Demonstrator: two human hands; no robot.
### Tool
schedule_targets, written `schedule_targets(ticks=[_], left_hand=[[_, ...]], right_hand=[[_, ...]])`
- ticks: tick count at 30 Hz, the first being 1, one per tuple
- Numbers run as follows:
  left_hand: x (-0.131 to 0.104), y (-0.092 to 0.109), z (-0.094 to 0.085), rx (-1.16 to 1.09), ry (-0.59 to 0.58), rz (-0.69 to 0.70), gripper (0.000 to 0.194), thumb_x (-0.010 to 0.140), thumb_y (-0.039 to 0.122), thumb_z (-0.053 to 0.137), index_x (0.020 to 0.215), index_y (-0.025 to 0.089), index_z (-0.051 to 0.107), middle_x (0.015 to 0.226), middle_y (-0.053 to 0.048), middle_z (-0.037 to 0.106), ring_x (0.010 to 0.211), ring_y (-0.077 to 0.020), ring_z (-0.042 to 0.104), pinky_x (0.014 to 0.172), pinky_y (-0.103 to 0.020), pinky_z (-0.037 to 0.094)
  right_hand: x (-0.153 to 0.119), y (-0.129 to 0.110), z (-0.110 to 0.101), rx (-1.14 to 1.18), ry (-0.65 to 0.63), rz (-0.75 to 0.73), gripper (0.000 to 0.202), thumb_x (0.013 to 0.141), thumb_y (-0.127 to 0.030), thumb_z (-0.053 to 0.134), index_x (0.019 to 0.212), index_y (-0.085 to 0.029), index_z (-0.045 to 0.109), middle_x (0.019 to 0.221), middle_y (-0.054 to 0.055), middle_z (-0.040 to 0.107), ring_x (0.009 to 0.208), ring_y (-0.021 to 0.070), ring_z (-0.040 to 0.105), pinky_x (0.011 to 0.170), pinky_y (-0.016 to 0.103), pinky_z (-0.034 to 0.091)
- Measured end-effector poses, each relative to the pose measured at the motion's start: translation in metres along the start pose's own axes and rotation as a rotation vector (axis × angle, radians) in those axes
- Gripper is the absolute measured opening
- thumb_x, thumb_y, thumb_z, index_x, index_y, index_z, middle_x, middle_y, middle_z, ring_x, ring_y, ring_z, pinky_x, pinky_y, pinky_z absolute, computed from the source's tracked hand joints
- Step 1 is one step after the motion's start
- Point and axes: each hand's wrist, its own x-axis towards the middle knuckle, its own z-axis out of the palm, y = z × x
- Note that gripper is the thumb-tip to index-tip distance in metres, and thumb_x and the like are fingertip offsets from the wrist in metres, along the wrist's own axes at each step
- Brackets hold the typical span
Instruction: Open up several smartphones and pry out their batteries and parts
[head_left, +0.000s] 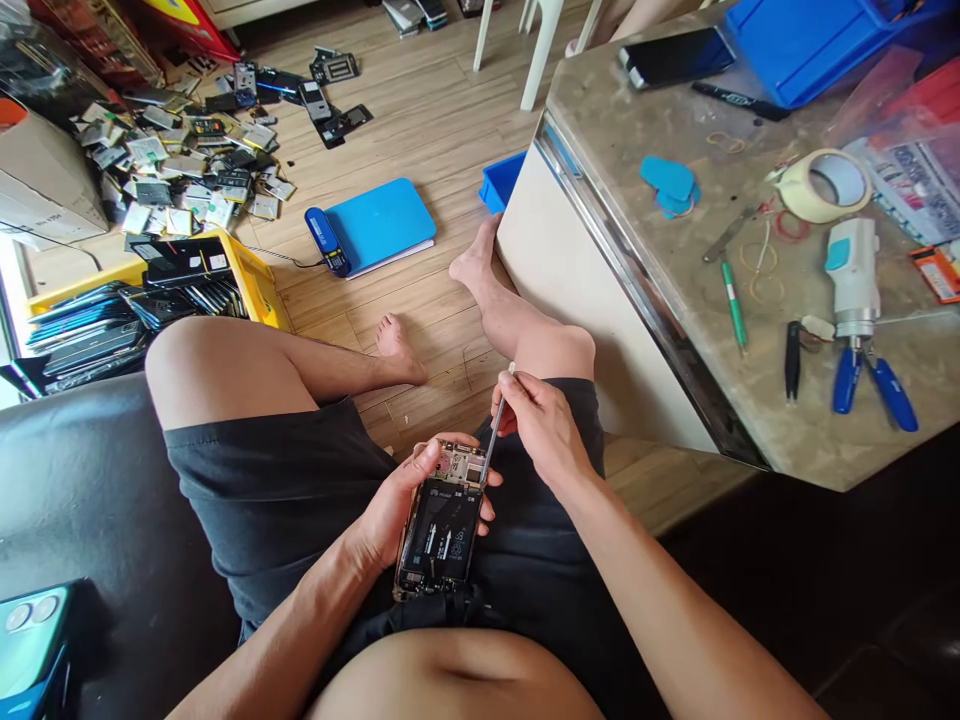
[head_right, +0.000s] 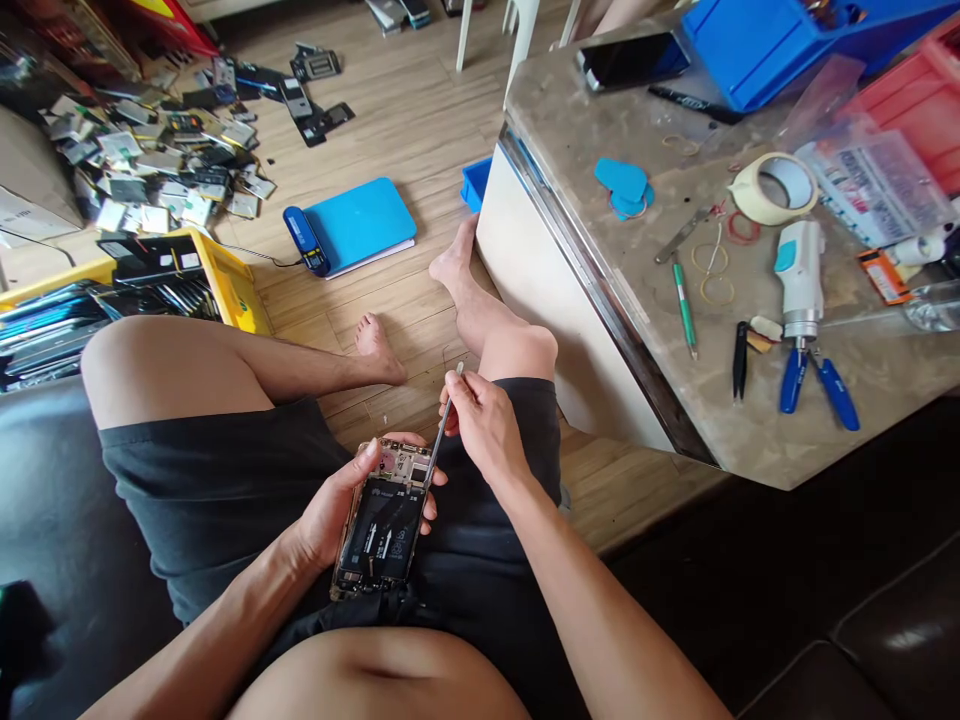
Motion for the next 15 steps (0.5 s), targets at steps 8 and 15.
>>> schedule_targets(ticks=[8, 15], left_hand=[[-0.001, -0.005, 0.007, 0.107, 0.081, 0.029, 0.038, 0.105, 0.045, 0.047, 0.124, 0.014, 0.059, 0.103, -0.019, 0.077, 0.07, -0.0263, 0.077, 0.062, -0.037, 0.064], [0.002, -0.003, 0.007, 0.116, 0.087, 0.062, 0.032, 0.104, 0.043, 0.048, 0.122, 0.017, 0.056, 0.1, -0.016, 0.077, 0.071, -0.0265, 0.077, 0.064, -0.039, 0.064]], right_hand=[[-0.023, 0.014, 0.013, -0.232, 0.308, -0.069, 0.044, 0.103, -0.051, 0.042, 0.071, -0.023, 0.054, 0.063, -0.001, 0.059, 0.052, 0.0137, 0.053, 0.052, 0.025, 0.041], [-0.019, -0.009, 0.014, -0.335, 0.277, -0.126, 0.045, 0.103, -0.05, 0.04, 0.07, -0.023, 0.054, 0.065, 0.001, 0.063, 0.056, 0.0156, 0.057, 0.058, 0.027, 0.042]])
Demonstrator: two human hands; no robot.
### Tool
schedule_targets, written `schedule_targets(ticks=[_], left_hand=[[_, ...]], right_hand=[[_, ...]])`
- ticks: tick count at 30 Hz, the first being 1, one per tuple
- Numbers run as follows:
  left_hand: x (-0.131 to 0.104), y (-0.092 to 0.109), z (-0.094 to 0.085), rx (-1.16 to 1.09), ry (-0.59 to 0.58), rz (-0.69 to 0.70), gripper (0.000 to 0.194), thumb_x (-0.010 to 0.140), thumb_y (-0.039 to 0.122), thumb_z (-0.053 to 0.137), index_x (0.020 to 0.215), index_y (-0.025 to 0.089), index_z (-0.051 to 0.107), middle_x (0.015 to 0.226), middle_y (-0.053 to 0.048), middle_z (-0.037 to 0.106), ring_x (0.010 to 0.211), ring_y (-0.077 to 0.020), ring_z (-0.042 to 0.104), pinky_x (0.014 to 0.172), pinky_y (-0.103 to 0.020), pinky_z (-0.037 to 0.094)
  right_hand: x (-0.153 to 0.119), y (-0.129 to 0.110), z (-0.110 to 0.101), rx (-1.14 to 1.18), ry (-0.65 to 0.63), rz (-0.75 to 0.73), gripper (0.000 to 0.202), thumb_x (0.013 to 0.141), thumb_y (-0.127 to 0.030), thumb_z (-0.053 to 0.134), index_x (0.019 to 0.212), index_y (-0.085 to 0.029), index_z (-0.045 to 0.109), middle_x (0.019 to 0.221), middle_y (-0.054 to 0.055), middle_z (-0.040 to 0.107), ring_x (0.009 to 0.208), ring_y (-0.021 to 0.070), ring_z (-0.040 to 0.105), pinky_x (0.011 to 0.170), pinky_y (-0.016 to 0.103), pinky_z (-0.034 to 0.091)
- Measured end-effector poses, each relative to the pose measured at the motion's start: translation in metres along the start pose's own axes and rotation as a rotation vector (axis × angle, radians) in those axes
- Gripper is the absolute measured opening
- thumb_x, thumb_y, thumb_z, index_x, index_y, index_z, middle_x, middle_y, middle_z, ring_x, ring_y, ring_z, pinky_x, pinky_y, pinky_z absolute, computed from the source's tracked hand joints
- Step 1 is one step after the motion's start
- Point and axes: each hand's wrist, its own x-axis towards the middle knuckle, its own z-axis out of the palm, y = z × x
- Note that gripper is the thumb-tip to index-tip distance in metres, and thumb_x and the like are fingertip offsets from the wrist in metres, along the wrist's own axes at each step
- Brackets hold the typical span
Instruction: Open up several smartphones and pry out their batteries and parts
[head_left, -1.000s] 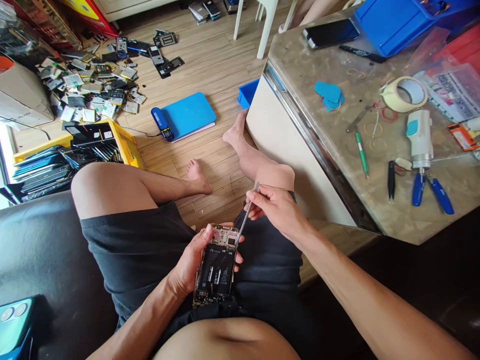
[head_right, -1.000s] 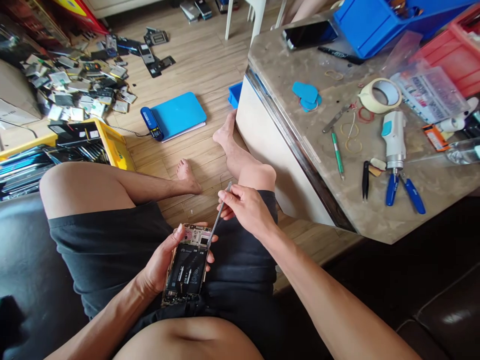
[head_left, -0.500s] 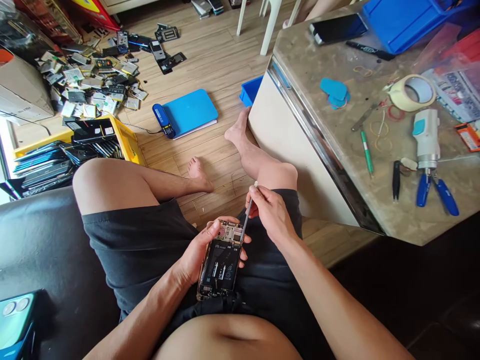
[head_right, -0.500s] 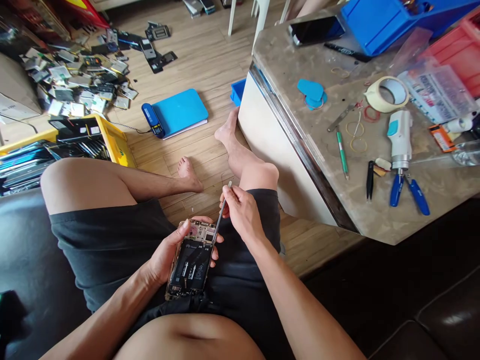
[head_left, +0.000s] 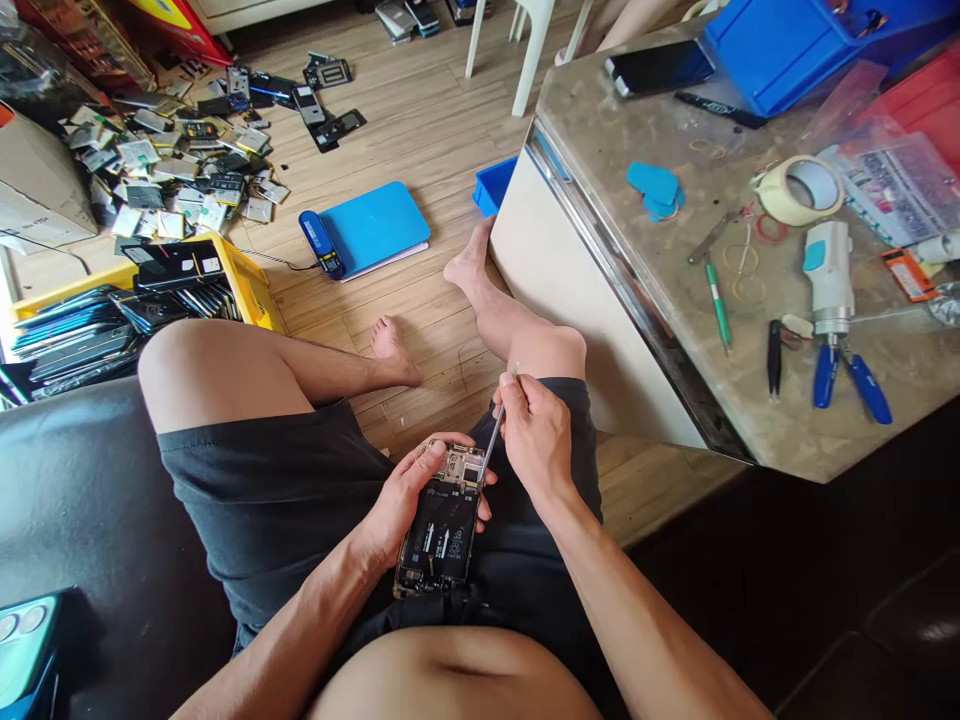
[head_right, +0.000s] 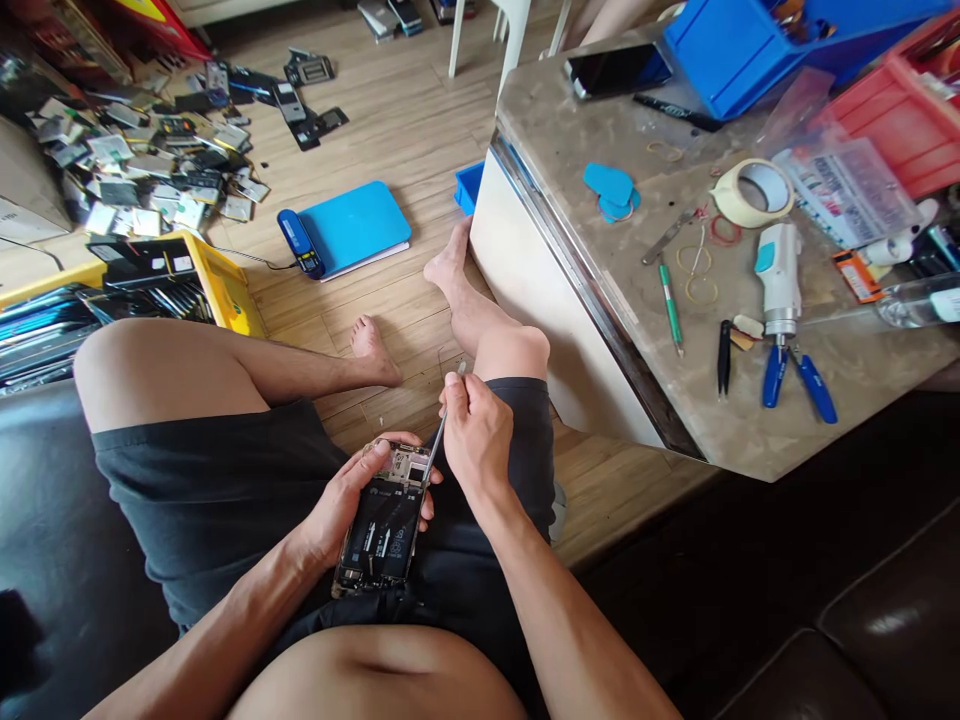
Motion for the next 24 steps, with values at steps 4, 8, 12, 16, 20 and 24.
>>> schedule_targets(ticks=[4, 8, 12, 16, 20, 24], left_hand=[[-0.001, -0.001, 0.001, 0.017, 0.009, 0.011, 0.031, 0.104, 0.042, 0.05, 0.121, 0.017, 0.057, 0.098, -0.016, 0.078, 0.07, -0.0252, 0.076, 0.063, -0.036, 0.064], [-0.002, -0.004, 0.0, 0.037, 0.015, -0.023, 0.033, 0.103, 0.043, 0.052, 0.122, 0.017, 0.058, 0.1, -0.016, 0.078, 0.07, -0.0257, 0.077, 0.063, -0.035, 0.064], [-0.002, -0.006, -0.003, 0.025, 0.014, -0.058, 0.034, 0.102, 0.045, 0.053, 0.121, 0.017, 0.059, 0.1, -0.016, 0.078, 0.07, -0.0267, 0.077, 0.062, -0.036, 0.064], [-0.001, -0.008, -0.007, -0.006, 0.016, -0.075, 0.036, 0.102, 0.047, 0.054, 0.122, 0.018, 0.058, 0.104, -0.017, 0.077, 0.069, -0.0264, 0.077, 0.06, -0.037, 0.063], [-0.002, -0.011, -0.012, -0.041, 0.015, -0.079, 0.037, 0.101, 0.048, 0.055, 0.123, 0.019, 0.059, 0.107, -0.017, 0.077, 0.068, -0.0265, 0.076, 0.059, -0.037, 0.062], [-0.003, -0.011, -0.012, -0.046, 0.008, -0.079, 0.034, 0.102, 0.046, 0.055, 0.122, 0.019, 0.059, 0.104, -0.015, 0.077, 0.068, -0.027, 0.077, 0.06, -0.038, 0.063]], right_hand=[[-0.003, -0.003, -0.003, -0.053, 0.041, -0.021, 0.045, 0.103, -0.05, 0.04, 0.071, -0.023, 0.056, 0.065, 0.002, 0.064, 0.057, 0.0164, 0.058, 0.061, 0.028, 0.042], [-0.011, 0.01, 0.0, -0.041, 0.082, 0.043, 0.046, 0.103, -0.051, 0.038, 0.069, -0.023, 0.054, 0.065, 0.002, 0.063, 0.058, 0.017, 0.058, 0.061, 0.029, 0.042], [-0.016, 0.021, 0.007, 0.024, 0.118, 0.131, 0.045, 0.102, -0.053, 0.039, 0.072, -0.023, 0.054, 0.067, 0.002, 0.063, 0.061, 0.0177, 0.059, 0.061, 0.029, 0.043], [-0.019, 0.024, 0.012, 0.047, 0.122, 0.168, 0.045, 0.101, -0.052, 0.039, 0.07, -0.023, 0.054, 0.065, 0.002, 0.062, 0.059, 0.0173, 0.057, 0.058, 0.028, 0.042], [-0.019, 0.024, 0.014, 0.07, 0.102, 0.177, 0.046, 0.101, -0.054, 0.04, 0.069, -0.023, 0.053, 0.065, 0.002, 0.062, 0.057, 0.0165, 0.056, 0.057, 0.028, 0.041], [-0.021, 0.023, 0.016, 0.081, 0.09, 0.176, 0.045, 0.1, -0.053, 0.04, 0.069, -0.024, 0.053, 0.065, 0.001, 0.062, 0.058, 0.0168, 0.057, 0.058, 0.028, 0.042]])
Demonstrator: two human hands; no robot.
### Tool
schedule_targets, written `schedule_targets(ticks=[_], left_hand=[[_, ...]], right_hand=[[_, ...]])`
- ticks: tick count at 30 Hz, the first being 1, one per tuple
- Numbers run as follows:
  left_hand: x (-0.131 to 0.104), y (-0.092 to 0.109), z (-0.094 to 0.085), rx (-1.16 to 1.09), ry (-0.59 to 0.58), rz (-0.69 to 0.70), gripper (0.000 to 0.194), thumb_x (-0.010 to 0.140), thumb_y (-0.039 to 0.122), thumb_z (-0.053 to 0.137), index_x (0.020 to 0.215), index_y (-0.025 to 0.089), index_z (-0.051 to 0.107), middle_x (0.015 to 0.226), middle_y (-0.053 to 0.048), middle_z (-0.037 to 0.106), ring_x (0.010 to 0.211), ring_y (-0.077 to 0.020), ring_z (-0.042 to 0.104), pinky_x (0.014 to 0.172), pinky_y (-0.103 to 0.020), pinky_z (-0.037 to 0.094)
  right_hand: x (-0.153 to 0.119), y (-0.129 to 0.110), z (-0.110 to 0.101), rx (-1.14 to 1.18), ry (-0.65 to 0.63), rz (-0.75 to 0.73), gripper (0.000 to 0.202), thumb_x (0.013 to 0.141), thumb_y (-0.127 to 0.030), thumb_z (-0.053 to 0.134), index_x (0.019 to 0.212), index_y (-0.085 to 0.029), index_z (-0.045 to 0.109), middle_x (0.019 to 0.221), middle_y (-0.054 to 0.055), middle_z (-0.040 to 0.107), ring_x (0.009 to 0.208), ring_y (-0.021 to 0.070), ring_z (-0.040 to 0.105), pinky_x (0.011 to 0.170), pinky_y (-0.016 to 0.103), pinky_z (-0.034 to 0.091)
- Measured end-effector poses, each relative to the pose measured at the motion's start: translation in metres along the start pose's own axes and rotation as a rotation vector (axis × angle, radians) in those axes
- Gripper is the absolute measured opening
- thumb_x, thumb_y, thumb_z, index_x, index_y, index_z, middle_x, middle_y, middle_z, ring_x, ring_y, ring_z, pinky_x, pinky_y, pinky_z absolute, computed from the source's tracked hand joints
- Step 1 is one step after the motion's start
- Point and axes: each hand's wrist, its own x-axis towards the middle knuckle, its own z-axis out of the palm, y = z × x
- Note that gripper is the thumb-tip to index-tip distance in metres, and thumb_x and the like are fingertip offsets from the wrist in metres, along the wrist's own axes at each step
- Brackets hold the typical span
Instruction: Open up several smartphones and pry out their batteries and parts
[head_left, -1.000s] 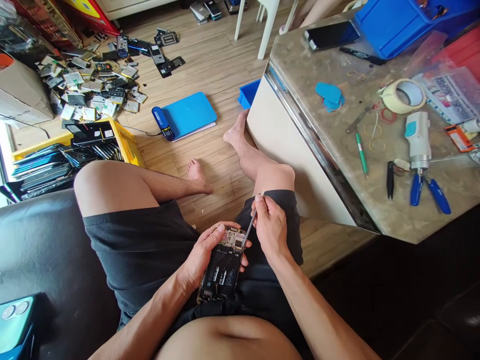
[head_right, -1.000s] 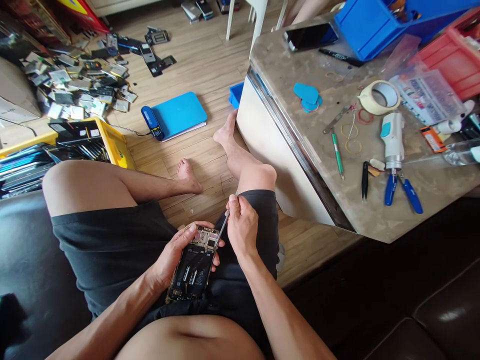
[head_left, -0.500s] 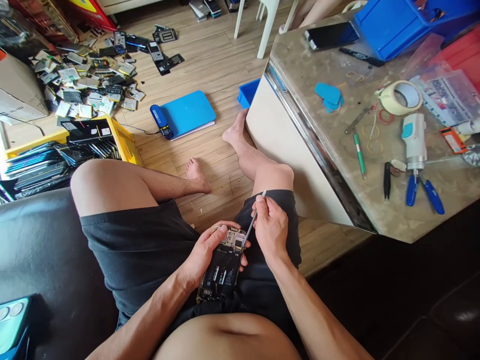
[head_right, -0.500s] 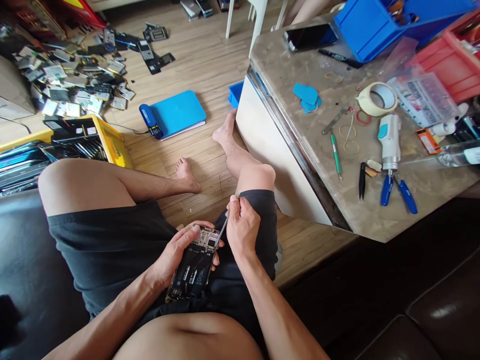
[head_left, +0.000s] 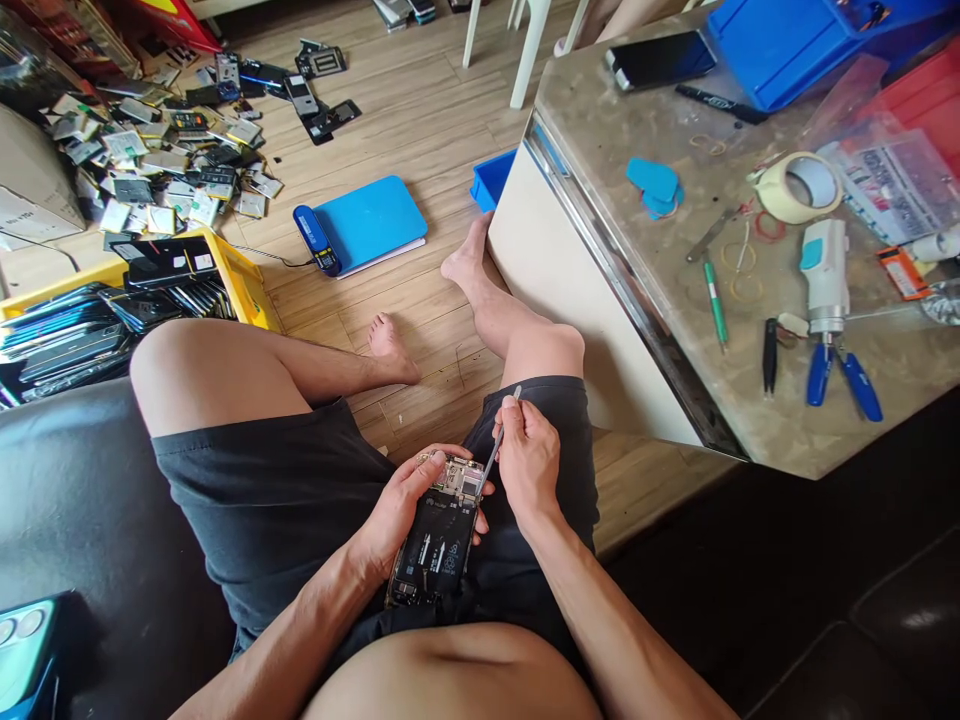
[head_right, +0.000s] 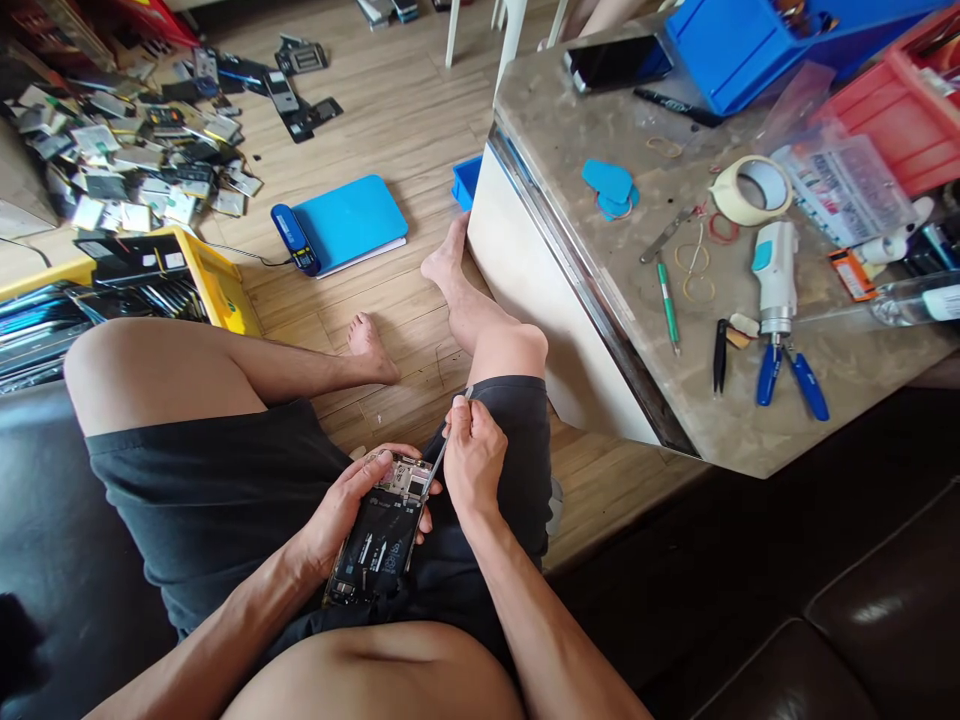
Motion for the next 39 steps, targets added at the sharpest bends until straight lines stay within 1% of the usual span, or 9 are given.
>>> schedule_targets(ticks=[6, 11, 16, 20, 25, 28, 31, 35, 39], left_hand=[[0.002, 0.004, 0.006, -0.008, 0.044, -0.003, 0.034, 0.098, 0.045, 0.061, 0.119, 0.018, 0.059, 0.094, -0.012, 0.078, 0.066, -0.0266, 0.077, 0.059, -0.036, 0.063], [0.007, 0.007, 0.007, -0.013, 0.056, 0.029, 0.035, 0.097, 0.044, 0.062, 0.121, 0.018, 0.058, 0.093, -0.011, 0.077, 0.067, -0.0265, 0.077, 0.058, -0.035, 0.063], [0.01, 0.011, 0.004, -0.062, 0.032, 0.027, 0.031, 0.099, 0.042, 0.058, 0.122, 0.02, 0.056, 0.101, -0.012, 0.078, 0.077, -0.0291, 0.079, 0.066, -0.039, 0.064], [0.013, 0.018, 0.003, -0.154, -0.027, -0.001, 0.027, 0.095, 0.036, 0.063, 0.116, 0.021, 0.057, 0.102, -0.013, 0.078, 0.087, -0.0324, 0.079, 0.075, -0.045, 0.064], [0.016, 0.022, 0.006, -0.114, -0.011, -0.023, 0.035, 0.095, 0.046, 0.065, 0.117, 0.02, 0.059, 0.1, -0.013, 0.077, 0.08, -0.0296, 0.078, 0.07, -0.042, 0.064], [0.015, 0.02, 0.009, -0.043, 0.027, 0.035, 0.038, 0.094, 0.044, 0.067, 0.12, 0.016, 0.062, 0.098, -0.013, 0.077, 0.075, -0.027, 0.078, 0.068, -0.039, 0.065], [0.011, 0.014, 0.01, -0.01, 0.067, 0.078, 0.04, 0.093, 0.045, 0.07, 0.119, 0.015, 0.063, 0.087, -0.011, 0.077, 0.07, -0.0262, 0.077, 0.064, -0.036, 0.064], [0.004, 0.007, 0.01, -0.01, 0.107, 0.054, 0.037, 0.092, 0.044, 0.071, 0.117, 0.018, 0.063, 0.076, -0.006, 0.076, 0.064, -0.0233, 0.075, 0.061, -0.032, 0.061], [0.0, 0.005, 0.01, -0.007, 0.095, 0.015, 0.034, 0.092, 0.045, 0.071, 0.112, 0.019, 0.063, 0.072, -0.005, 0.075, 0.059, -0.0229, 0.073, 0.057, -0.031, 0.059]], right_hand=[[-0.007, -0.004, 0.01, -0.061, -0.026, -0.058, 0.045, 0.101, -0.049, 0.04, 0.064, -0.024, 0.051, 0.061, 0.001, 0.061, 0.059, 0.0171, 0.058, 0.063, 0.029, 0.042], [0.002, -0.008, 0.013, -0.03, -0.075, -0.024, 0.045, 0.1, -0.051, 0.041, 0.066, -0.024, 0.054, 0.064, 0.001, 0.063, 0.06, 0.0176, 0.058, 0.061, 0.029, 0.04], [0.02, -0.017, 0.019, 0.005, -0.148, 0.049, 0.052, 0.1, -0.051, 0.043, 0.056, -0.024, 0.051, 0.055, -0.001, 0.058, 0.052, 0.0161, 0.053, 0.057, 0.029, 0.037], [0.029, -0.021, 0.025, 0.046, -0.149, 0.042, 0.055, 0.101, -0.053, 0.042, 0.054, -0.024, 0.049, 0.051, -0.002, 0.055, 0.05, 0.0158, 0.051, 0.055, 0.028, 0.036], [0.03, -0.021, 0.024, 0.04, -0.122, 0.03, 0.054, 0.101, -0.052, 0.042, 0.055, -0.025, 0.049, 0.052, -0.002, 0.055, 0.051, 0.0162, 0.052, 0.056, 0.028, 0.037], [0.028, -0.024, 0.023, 0.032, -0.106, -0.011, 0.054, 0.101, -0.052, 0.041, 0.055, -0.025, 0.049, 0.052, -0.002, 0.055, 0.051, 0.0162, 0.052, 0.058, 0.029, 0.038], [0.023, -0.027, 0.025, 0.004, -0.059, -0.055, 0.054, 0.101, -0.052, 0.04, 0.055, -0.025, 0.046, 0.052, -0.001, 0.055, 0.054, 0.0165, 0.052, 0.061, 0.029, 0.038], [0.011, -0.024, 0.027, -0.001, -0.037, -0.058, 0.053, 0.102, -0.051, 0.037, 0.055, -0.026, 0.043, 0.055, -0.001, 0.055, 0.055, 0.016, 0.05, 0.063, 0.03, 0.038], [0.001, -0.019, 0.026, 0.007, -0.016, -0.059, 0.052, 0.103, -0.05, 0.035, 0.058, -0.026, 0.04, 0.057, -0.001, 0.053, 0.054, 0.0154, 0.047, 0.062, 0.03, 0.037]])
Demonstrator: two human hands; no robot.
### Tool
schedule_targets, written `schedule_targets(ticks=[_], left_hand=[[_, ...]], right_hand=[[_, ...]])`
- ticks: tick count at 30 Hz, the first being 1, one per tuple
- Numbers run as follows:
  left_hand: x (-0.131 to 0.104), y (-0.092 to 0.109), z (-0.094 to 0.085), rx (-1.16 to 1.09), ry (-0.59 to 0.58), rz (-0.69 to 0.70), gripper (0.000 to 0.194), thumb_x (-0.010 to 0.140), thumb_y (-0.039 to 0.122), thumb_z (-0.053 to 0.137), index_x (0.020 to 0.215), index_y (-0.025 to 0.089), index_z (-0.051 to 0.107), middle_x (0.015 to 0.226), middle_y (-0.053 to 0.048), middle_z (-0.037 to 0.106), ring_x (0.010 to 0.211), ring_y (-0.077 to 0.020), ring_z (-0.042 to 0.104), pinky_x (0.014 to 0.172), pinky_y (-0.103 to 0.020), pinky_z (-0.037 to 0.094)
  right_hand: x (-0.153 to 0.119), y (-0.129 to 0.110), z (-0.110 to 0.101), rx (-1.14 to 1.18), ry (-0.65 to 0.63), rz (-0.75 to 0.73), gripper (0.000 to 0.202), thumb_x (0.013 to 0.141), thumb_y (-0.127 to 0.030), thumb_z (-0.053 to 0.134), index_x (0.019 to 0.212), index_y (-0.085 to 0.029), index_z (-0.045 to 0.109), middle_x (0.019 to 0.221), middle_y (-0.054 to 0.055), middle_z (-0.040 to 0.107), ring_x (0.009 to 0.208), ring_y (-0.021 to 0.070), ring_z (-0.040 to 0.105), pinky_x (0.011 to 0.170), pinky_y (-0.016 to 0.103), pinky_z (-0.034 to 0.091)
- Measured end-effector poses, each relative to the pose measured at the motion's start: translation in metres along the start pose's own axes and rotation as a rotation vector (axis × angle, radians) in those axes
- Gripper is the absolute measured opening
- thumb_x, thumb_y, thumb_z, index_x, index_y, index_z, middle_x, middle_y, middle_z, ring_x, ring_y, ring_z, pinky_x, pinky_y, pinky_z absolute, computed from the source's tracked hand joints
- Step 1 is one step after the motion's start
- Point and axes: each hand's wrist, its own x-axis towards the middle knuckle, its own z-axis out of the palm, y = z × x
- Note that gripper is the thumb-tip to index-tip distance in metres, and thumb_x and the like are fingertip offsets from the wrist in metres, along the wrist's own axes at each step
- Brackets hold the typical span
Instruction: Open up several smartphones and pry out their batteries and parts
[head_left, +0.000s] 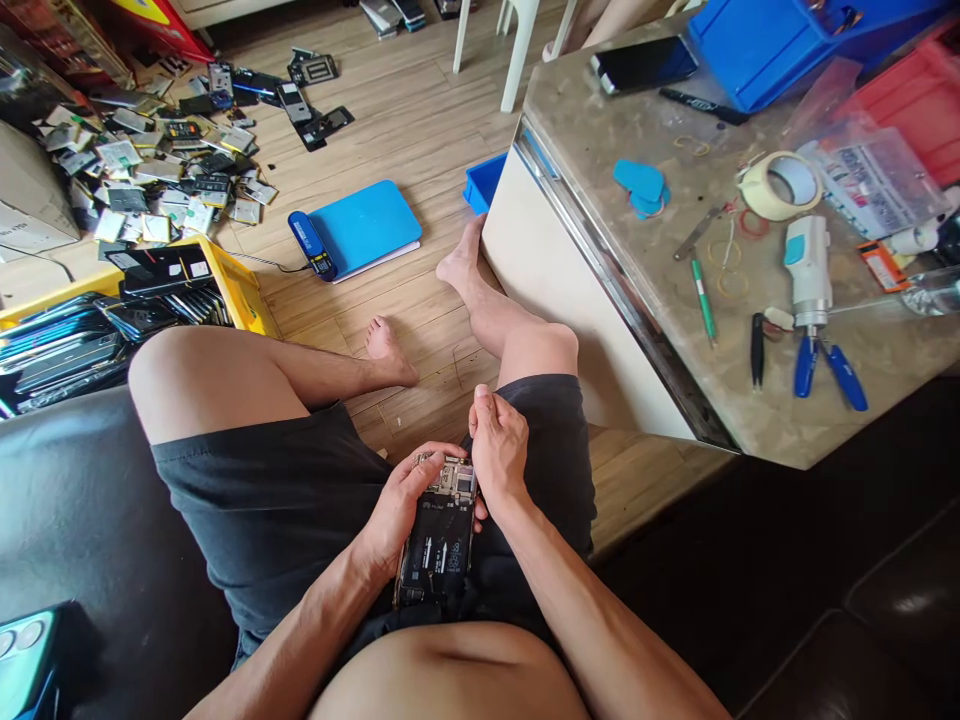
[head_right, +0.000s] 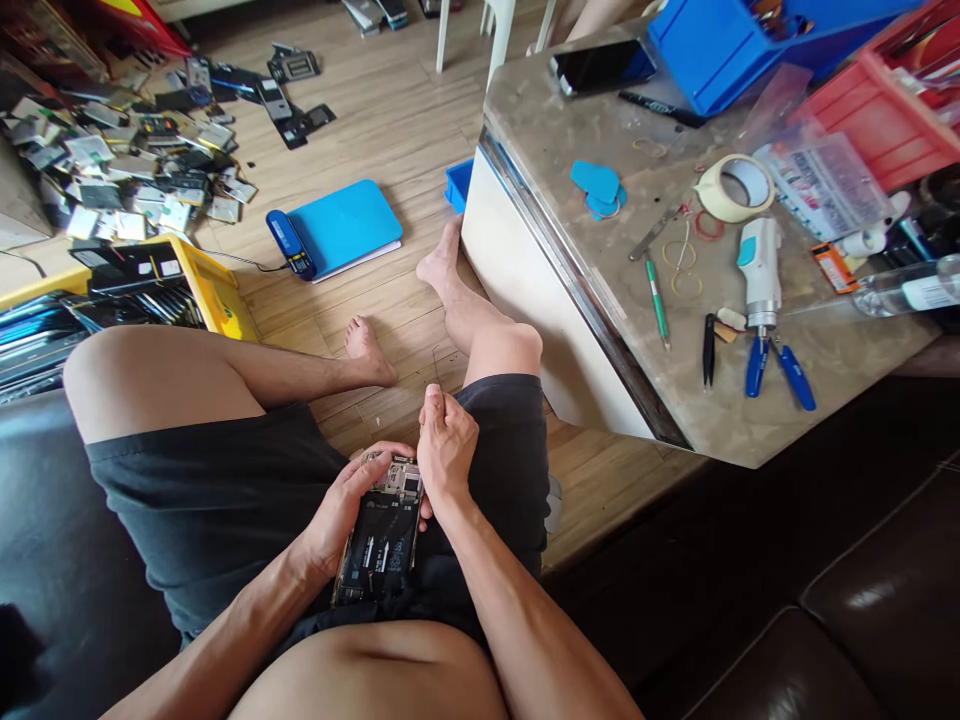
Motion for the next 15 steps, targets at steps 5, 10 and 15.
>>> schedule_targets(ticks=[5, 10, 15], left_hand=[[-0.0022, 0.0007, 0.0025, 0.012, -0.01, -0.025, 0.036, 0.09, 0.047, 0.072, 0.11, 0.019, 0.063, 0.071, -0.005, 0.075, 0.058, -0.0238, 0.073, 0.056, -0.031, 0.058], [-0.0027, 0.0, 0.0038, 0.001, -0.011, -0.035, 0.035, 0.089, 0.047, 0.073, 0.108, 0.02, 0.063, 0.07, -0.004, 0.074, 0.056, -0.0228, 0.072, 0.055, -0.03, 0.057], [-0.0022, -0.0008, 0.0024, 0.011, -0.01, -0.039, 0.035, 0.089, 0.047, 0.072, 0.11, 0.02, 0.061, 0.07, -0.005, 0.075, 0.057, -0.0244, 0.073, 0.054, -0.031, 0.056]], right_hand=[[-0.0056, 0.003, -0.0017, 0.035, 0.01, 0.025, 0.052, 0.103, -0.05, 0.035, 0.057, -0.026, 0.038, 0.054, -0.003, 0.047, 0.053, 0.015, 0.044, 0.059, 0.029, 0.036], [-0.0087, 0.0055, -0.0025, 0.046, 0.022, 0.043, 0.051, 0.102, -0.05, 0.036, 0.058, -0.026, 0.039, 0.054, -0.003, 0.045, 0.053, 0.0147, 0.043, 0.058, 0.029, 0.036], [-0.0104, 0.0083, -0.0015, 0.063, 0.024, 0.071, 0.05, 0.101, -0.05, 0.036, 0.057, -0.026, 0.039, 0.053, -0.004, 0.044, 0.052, 0.0146, 0.043, 0.057, 0.029, 0.036]])
